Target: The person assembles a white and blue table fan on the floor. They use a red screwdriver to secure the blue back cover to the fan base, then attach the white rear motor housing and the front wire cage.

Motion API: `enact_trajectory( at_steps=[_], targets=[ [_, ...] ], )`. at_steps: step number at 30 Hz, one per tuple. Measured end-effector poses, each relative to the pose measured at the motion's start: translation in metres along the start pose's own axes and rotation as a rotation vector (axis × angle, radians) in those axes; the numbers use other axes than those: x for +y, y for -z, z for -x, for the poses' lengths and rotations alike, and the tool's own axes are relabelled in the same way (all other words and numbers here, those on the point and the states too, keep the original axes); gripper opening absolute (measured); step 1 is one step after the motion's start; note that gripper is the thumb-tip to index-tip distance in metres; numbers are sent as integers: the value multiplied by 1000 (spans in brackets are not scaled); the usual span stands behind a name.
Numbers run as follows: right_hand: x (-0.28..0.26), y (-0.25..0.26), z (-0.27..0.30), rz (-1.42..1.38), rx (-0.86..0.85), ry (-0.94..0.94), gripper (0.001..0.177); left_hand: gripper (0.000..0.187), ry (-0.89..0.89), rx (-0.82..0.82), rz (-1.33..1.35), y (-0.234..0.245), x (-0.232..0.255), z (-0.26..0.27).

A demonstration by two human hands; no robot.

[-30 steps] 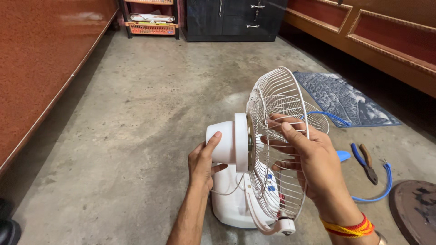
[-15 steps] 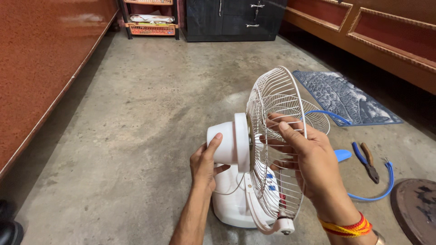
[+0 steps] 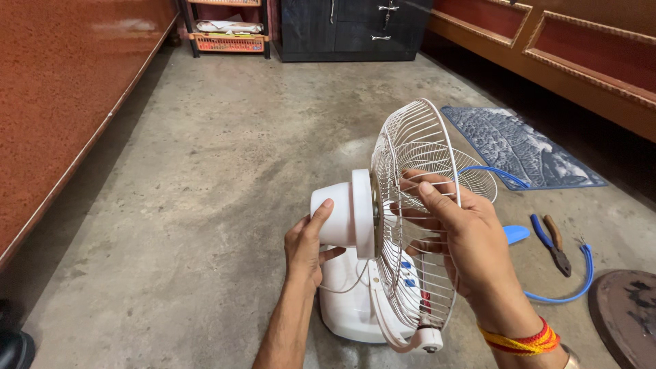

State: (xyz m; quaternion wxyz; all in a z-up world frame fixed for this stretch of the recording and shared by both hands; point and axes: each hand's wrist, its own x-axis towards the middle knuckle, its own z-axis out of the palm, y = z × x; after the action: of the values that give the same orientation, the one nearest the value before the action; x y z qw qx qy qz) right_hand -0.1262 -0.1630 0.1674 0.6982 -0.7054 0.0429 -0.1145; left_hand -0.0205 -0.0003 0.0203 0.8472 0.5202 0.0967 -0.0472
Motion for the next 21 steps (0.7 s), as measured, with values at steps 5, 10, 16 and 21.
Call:
enact_trajectory(
  at_steps=[5, 10, 16, 21],
  targets=[
    [1, 0, -1, 0, -1, 1, 38, 68, 7, 11, 14, -3, -1, 0],
    [2, -2, 0, -2, 5, 0, 37, 63, -40, 50, 71, -11, -9, 2],
    [4, -5, -3, -50, -31, -11, 38, 64, -208, 94, 292, -24, -29, 0],
    [4, -16, -3, -132, -13, 0, 41, 81, -96, 222, 338, -31, -42, -9]
  ],
)
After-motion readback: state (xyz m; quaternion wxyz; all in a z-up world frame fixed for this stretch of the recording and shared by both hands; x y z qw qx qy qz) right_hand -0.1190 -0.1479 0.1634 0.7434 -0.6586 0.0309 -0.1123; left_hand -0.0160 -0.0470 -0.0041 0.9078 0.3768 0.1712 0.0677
